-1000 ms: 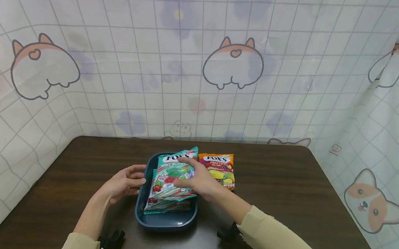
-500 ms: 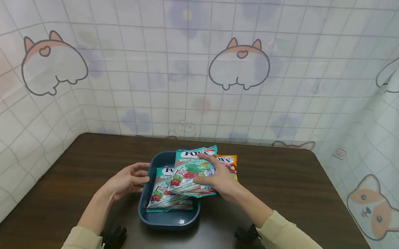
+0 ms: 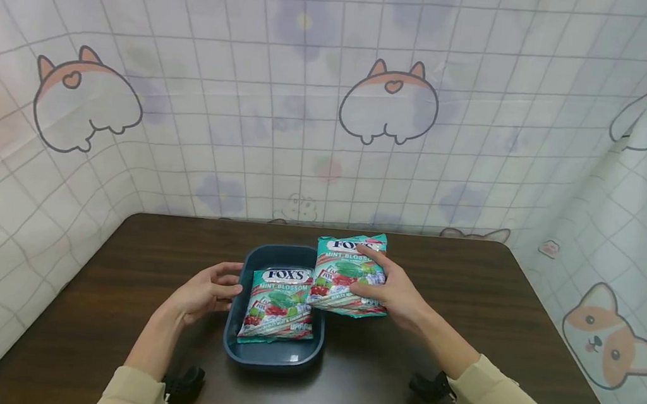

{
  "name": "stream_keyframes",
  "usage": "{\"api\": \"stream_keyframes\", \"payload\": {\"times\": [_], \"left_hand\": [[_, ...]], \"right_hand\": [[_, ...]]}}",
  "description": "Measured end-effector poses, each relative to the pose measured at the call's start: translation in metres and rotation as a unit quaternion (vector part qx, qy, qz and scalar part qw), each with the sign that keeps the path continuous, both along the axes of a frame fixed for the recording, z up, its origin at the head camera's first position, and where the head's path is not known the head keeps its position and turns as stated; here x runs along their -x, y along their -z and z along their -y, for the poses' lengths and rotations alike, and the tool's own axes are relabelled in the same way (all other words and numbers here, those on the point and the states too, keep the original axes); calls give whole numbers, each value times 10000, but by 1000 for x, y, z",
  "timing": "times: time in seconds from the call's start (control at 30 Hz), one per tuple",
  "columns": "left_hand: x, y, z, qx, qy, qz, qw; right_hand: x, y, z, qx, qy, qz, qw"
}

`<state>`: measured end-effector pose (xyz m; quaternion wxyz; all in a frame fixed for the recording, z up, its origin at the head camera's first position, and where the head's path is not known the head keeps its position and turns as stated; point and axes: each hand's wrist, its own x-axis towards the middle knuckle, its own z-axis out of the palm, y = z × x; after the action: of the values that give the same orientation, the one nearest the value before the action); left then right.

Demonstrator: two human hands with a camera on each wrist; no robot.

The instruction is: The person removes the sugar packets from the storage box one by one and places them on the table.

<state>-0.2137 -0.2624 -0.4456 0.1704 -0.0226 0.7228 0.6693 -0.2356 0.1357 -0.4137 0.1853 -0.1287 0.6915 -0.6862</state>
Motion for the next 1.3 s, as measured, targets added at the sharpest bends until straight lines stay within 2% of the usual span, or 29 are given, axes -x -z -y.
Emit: {"api": "stream_keyframes", "payload": {"times": [0.13,0.4,0.8,1.3], "left_hand": [[1,1,0,6,-79,14,10000],[-3,6,0,-61,0,47,10000],[-1,3,0,-71,14,3,10000],[1,1,0,-41,-39,45,10000]], "right_hand": [[1,1,-11,-91,239,-16,9997],[-2,9,-27,-333,522,109,9980],[8,14,-55,-530,626,60,9966],[16,25,-88,-719,830,202,9937]]}}
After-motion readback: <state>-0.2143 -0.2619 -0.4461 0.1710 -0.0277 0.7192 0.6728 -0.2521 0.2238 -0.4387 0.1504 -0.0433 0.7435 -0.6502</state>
